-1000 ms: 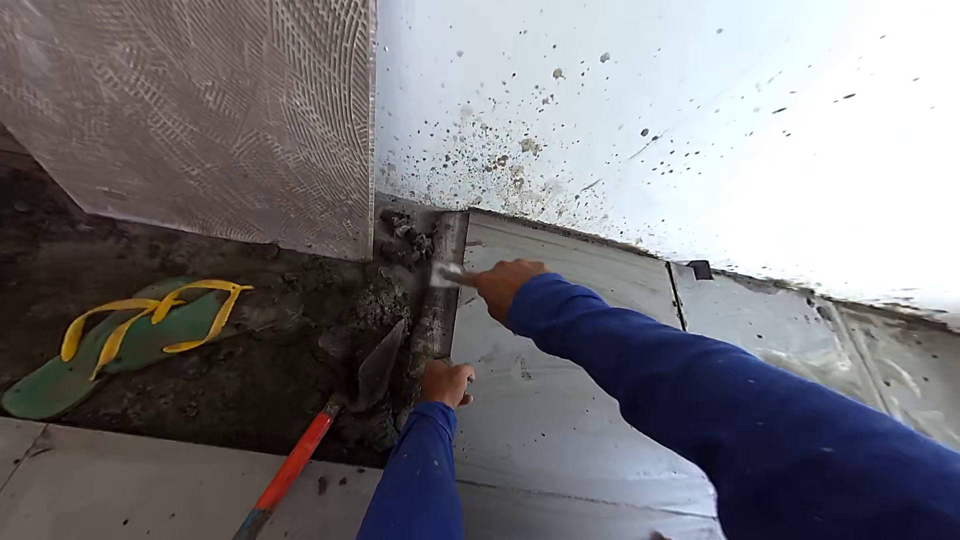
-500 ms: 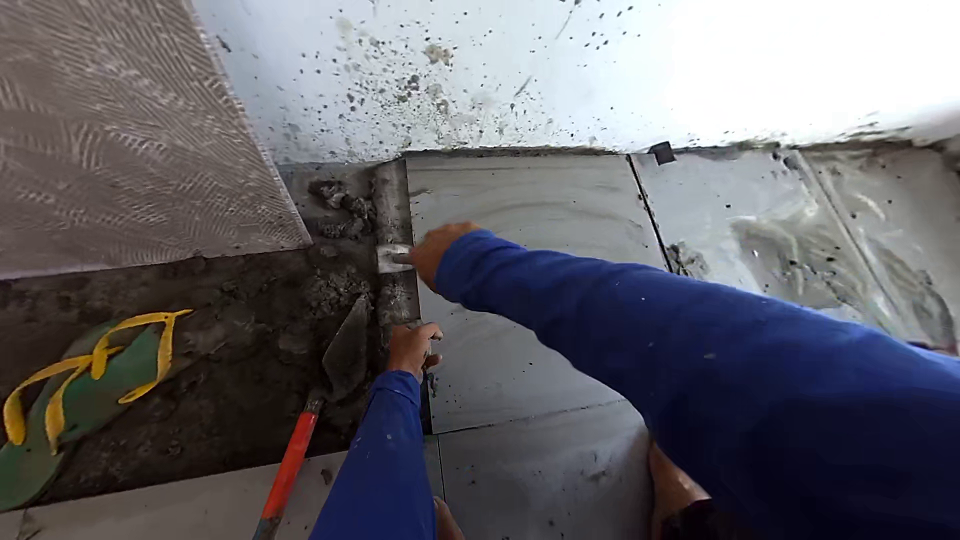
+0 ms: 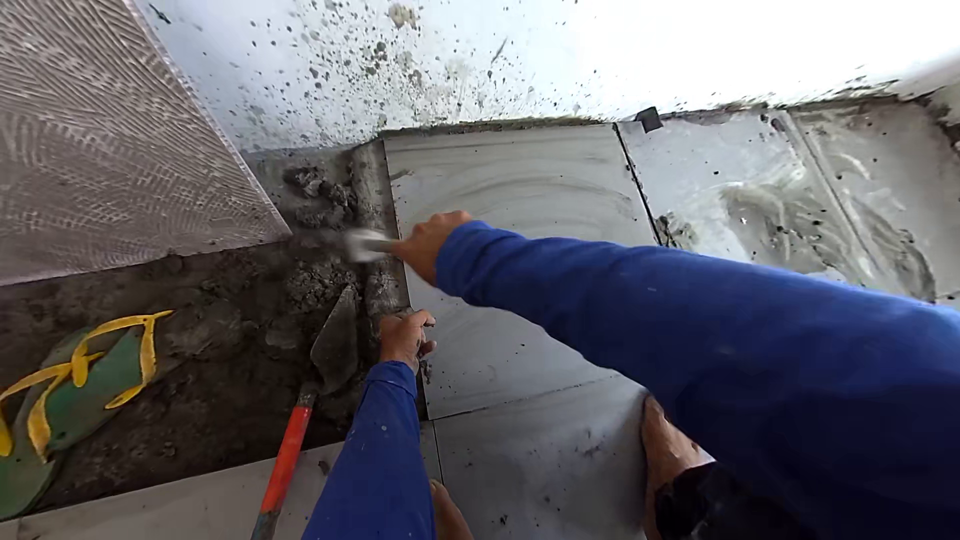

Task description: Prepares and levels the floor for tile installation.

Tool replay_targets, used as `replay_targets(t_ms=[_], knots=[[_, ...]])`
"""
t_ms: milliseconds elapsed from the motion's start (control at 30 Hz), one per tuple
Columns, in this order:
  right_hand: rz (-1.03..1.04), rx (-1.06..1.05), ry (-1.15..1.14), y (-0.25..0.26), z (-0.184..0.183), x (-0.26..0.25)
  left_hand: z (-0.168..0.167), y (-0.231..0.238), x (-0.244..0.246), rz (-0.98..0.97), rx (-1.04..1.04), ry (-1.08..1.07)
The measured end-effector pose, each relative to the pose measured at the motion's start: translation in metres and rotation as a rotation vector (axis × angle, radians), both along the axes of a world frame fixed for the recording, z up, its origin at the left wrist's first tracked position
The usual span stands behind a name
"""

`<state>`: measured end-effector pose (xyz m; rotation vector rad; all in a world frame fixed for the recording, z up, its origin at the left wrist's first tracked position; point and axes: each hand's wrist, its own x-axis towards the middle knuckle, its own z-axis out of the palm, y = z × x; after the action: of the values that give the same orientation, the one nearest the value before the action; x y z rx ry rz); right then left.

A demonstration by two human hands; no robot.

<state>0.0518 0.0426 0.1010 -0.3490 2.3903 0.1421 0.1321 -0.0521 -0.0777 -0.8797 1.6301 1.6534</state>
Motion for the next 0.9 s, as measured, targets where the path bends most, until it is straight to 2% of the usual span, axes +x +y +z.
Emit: replay_targets(t_ms=[133, 233, 300, 433, 533, 600, 733, 833, 900], knots=[[-0.079, -0.041, 0.128, -0.012, 0.024, -0.010, -0.007, 0.002, 0.005, -0.031, -0.029, 0.000], [-0.059, -0.073, 0.160, 0.005, 0.005, -0.012, -0.009, 0.005, -0.003, -0.024, -0.024, 0.000], [-0.139, -0.002, 0.084, 0.014, -0.007, -0.026, -0.004, 0.008, -0.005, -0.017, -0.012, -0.010], [-0.206, -0.019, 0.141, 0.000, 0.010, -0.042, -0.007, 0.011, -0.005, -0.030, -0.023, -0.039], [-0.193, -0.078, 0.202, 0.014, -0.020, -0.042, -0.006, 0.011, -0.003, -0.059, -0.022, -0.030], [-0.272, -0.020, 0.163, 0.024, -0.033, -0.058, -0.004, 0.014, -0.001, -0.058, -0.004, -0.023], [-0.379, -0.068, 0.227, 0.010, -0.012, -0.062, -0.006, 0.018, 0.003, -0.060, -0.013, -0.034], [-0.315, -0.093, 0.190, 0.027, -0.024, -0.049, -0.006, 0.015, 0.001, -0.095, -0.037, -0.020], [-0.362, -0.072, 0.142, 0.031, -0.028, -0.055, -0.006, 0.016, 0.003, -0.089, -0.034, -0.008]])
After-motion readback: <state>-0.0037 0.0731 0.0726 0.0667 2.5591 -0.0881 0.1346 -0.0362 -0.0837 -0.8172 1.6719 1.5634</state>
